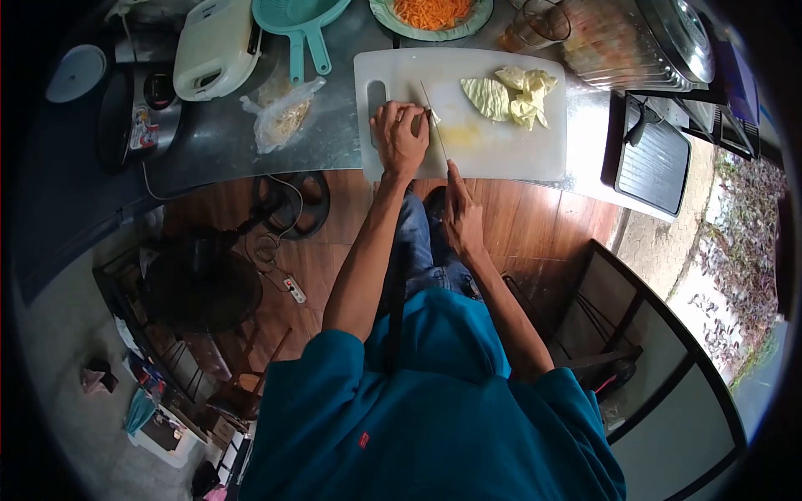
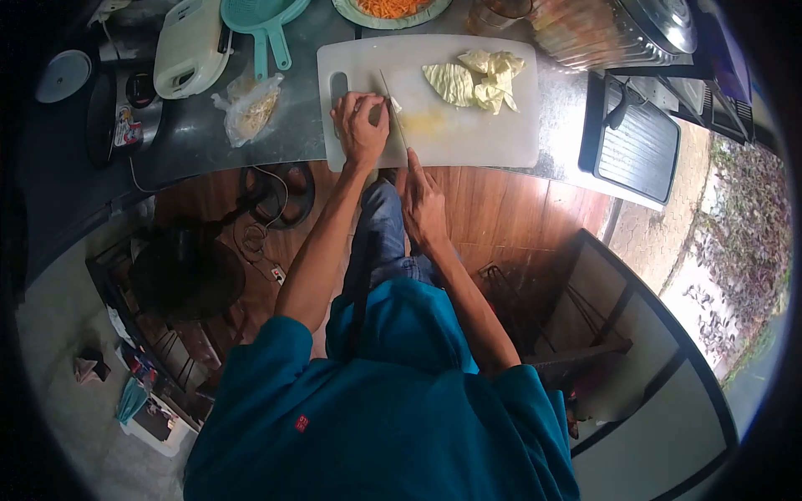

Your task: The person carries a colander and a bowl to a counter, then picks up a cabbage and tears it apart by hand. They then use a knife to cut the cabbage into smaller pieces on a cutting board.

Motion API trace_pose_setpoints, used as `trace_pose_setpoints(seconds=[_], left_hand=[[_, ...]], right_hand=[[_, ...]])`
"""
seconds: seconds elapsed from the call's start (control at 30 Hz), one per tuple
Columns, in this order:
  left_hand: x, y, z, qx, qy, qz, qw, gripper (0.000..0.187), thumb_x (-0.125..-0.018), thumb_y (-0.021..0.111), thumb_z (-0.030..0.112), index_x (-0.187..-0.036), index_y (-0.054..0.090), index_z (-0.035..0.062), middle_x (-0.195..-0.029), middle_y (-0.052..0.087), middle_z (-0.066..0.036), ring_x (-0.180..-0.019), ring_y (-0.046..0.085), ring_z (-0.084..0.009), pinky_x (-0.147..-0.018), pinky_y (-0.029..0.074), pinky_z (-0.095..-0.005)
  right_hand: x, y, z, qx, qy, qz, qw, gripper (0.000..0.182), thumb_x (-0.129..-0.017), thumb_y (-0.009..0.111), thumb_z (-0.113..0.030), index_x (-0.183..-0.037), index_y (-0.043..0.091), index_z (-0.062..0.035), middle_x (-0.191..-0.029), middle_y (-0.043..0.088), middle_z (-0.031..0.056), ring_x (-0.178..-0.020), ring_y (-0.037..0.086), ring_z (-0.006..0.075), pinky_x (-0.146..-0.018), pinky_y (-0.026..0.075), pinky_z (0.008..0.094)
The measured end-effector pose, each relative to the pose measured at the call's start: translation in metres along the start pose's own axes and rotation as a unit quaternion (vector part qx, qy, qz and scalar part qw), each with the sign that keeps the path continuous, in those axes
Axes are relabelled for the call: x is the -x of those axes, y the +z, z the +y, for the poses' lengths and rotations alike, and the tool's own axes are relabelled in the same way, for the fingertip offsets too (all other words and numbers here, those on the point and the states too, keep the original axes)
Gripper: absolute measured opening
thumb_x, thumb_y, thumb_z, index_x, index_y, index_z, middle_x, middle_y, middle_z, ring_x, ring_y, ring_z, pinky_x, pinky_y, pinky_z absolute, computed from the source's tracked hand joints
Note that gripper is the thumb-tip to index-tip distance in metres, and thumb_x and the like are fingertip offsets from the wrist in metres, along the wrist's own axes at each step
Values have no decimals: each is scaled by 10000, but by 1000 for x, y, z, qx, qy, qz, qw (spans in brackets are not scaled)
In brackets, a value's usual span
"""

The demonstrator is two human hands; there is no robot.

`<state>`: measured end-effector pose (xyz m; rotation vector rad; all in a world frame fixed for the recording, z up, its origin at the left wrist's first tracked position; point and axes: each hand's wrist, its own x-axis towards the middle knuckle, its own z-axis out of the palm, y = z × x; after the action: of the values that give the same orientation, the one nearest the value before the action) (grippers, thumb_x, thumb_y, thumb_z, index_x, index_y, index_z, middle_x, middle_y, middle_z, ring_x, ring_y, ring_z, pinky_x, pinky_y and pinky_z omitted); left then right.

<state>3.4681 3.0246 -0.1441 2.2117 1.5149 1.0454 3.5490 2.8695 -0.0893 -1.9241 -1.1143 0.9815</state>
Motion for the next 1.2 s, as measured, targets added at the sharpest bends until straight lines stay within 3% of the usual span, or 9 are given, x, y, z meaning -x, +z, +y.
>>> trace_pose_setpoints(seconds=[0.27,0.33,0.4,0.6,0.83,0.9,0.93,1.0,1.2], left_hand=[[-4,-2,2,18,6,-2,1000,93,-761,739,83,-806,670,126,-938,612,-3,-942,574,-255,-830,405,-428],[-3,1,2,29,2,5,1000,79,-770,740,89,-798,672,117,-938,612,-3,-945,575,-253,-826,409,-431],[-2,0,2,29,0,1,1000,73,-779,737,90,-809,673,108,-940,605,-12,-939,572,-256,-831,416,-428],[-1,2,0,62,-2,6,998,64,-793,727,75,-824,671,80,-950,589,-41,-935,567,-263,-858,431,-417],[2,8,-7,91,-17,-5,996,98,-769,721,45,-816,637,68,-944,580,-49,-932,568,-262,-829,449,-413],[0,6,-6,72,18,13,997,88,-764,712,3,-826,650,9,-946,610,-95,-886,609,-303,-745,506,-397],[-1,5,-6,71,15,12,997,88,-764,712,3,-826,650,9,-946,610,-95,-886,609,-303,-745,506,-397],[0,5,-4,80,14,8,997,80,-768,709,3,-822,649,9,-932,611,-98,-892,608,-301,-741,506,-400],[-1,3,-2,75,24,19,997,62,-769,713,3,-820,678,10,-922,616,-87,-892,601,-300,-741,506,-399]], right_hand=[[-12,-3,-13,6,93,-63,994,549,-918,463,4,-1458,394,-73,-828,582,297,-772,597,438,-704,456,492],[-25,3,-11,-28,17,-10,999,533,-921,453,2,-1448,406,-70,-854,587,314,-787,609,443,-706,467,482],[-20,0,-9,-19,-2,1,1000,523,-925,444,-6,-1444,416,-75,-854,586,313,-738,599,445,-681,472,476],[-10,-4,-11,-4,85,7,996,522,-939,439,-11,-1454,416,-93,-745,560,274,-651,582,386,-636,463,448],[0,0,-8,-9,19,-7,1000,515,-943,450,9,-1448,425,-83,-772,565,268,-681,574,394,-655,470,430],[2,8,-4,-20,-33,50,998,444,-991,479,-67,-1431,463,-125,-653,448,261,-511,381,242,-504,366,365],[1,9,-5,-19,-31,48,998,444,-991,479,-67,-1431,463,-125,-653,448,261,-511,381,242,-504,366,365],[-3,9,-7,0,17,-5,1000,517,-924,481,19,-1435,429,-43,-780,570,265,-703,584,400,-662,473,438],[-10,12,-15,7,-5,28,1000,562,-885,495,47,-1436,422,-36,-736,558,242,-660,569,395,-646,466,454]])
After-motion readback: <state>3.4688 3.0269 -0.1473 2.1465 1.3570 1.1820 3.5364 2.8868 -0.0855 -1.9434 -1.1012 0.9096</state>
